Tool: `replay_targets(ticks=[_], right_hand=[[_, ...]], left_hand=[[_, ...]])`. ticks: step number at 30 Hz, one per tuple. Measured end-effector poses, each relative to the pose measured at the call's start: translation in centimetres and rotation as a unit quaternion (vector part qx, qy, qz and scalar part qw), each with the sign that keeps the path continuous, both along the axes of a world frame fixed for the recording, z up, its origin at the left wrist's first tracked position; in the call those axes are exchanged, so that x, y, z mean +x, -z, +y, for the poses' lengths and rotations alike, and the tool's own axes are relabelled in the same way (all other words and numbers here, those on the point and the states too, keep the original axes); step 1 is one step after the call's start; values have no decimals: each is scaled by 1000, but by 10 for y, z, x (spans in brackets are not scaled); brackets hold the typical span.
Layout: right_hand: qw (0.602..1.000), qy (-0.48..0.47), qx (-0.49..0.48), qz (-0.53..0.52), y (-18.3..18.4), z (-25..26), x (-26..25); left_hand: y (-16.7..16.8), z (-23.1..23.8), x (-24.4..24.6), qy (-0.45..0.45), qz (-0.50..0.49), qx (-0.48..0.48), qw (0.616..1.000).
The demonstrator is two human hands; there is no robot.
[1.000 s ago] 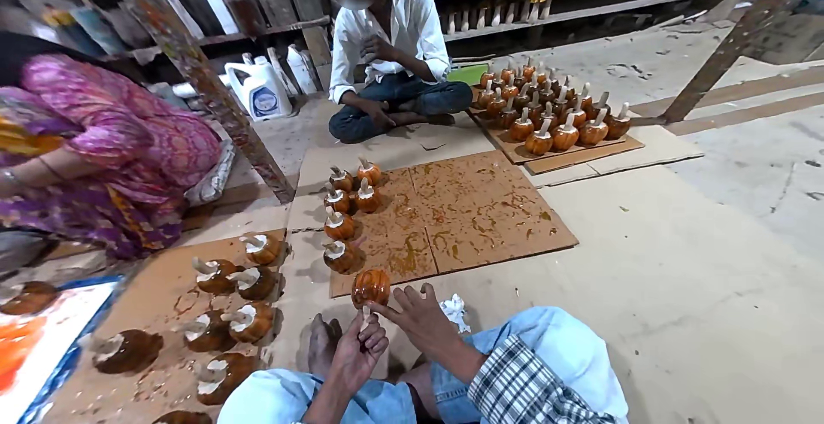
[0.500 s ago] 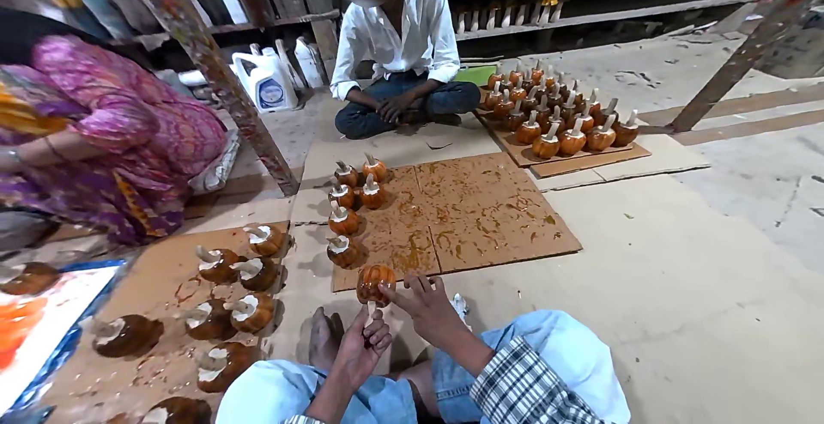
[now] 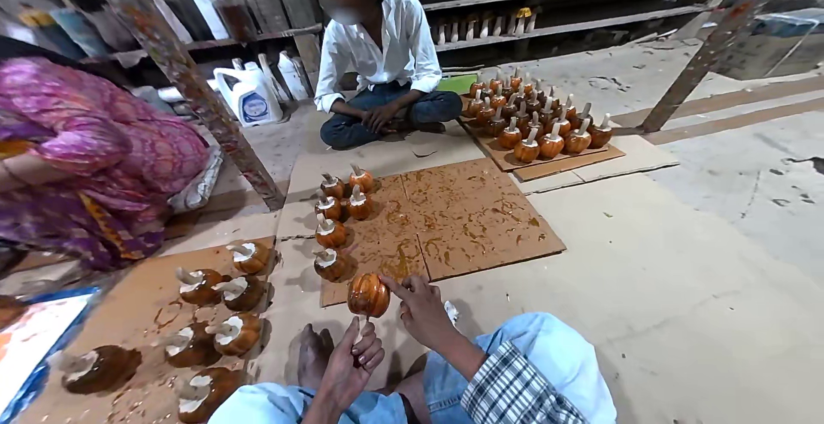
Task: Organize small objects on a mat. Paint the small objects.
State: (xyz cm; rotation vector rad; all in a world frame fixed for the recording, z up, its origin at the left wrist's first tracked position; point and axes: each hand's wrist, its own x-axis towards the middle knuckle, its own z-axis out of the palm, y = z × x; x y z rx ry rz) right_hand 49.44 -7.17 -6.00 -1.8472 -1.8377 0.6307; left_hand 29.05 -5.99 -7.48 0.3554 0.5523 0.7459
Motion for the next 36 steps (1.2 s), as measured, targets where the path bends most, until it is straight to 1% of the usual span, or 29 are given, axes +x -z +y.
replay_targets(ticks=[2,3,5,7,9,12,13,15,17,20,22,24,25,27,31,33,35,36], right_hand=[[999,-16,8,35,3,-2,-2],[999,-31,24,17,3,-4,-4],[992,-63,77,-75,6,-7,-9],[969,-79,161,-169,13,-10,-11],[948,-100,210,-219,14,-12,-10],[933,-133,233,-240,13,-15,-7],[930,-131,243,-244,12,-14,-6],[932,-96,255,-237,12,-12,-2],[949,-57,228,-208,10,-8,-1],[989,-32,98,-104,-2,-4,1],[999,-22,20,-18,-6,-1,4],[999,-23,-15,34,-3,1,6],[999,-32,-14,38,-2,1,6],[997,-68,28,5,1,-1,5],[972,-123,129,-151,12,-4,-1],[957,-143,157,-199,16,-6,-3],[952,-155,166,-206,18,-6,-1],[958,-145,168,-184,20,-5,2]], left_hand=[[-1,0,0,-7,0,-7,1000],[-1,0,0,-13,-6,-9,1000],[-2,1,-2,-27,-20,-15,999],[-3,2,-3,-36,-31,-27,998],[-3,4,-4,-36,-49,-41,997],[-3,4,-5,-37,-75,-58,995],[-3,4,-5,-33,-79,-55,995],[-1,5,-6,-13,-89,-37,995],[-1,5,-6,8,-90,-19,996],[-3,2,-6,32,-82,-9,996],[-3,0,-4,36,-77,-12,996],[-5,0,-3,27,-78,-19,996],[-5,0,-3,20,-81,-22,996],[-5,1,-4,0,-84,-26,996],[-2,5,-7,-34,-107,-31,993],[3,10,-9,-44,-122,-27,991],[4,12,-8,-70,-98,-3,993],[1,12,-6,-90,-57,28,994]])
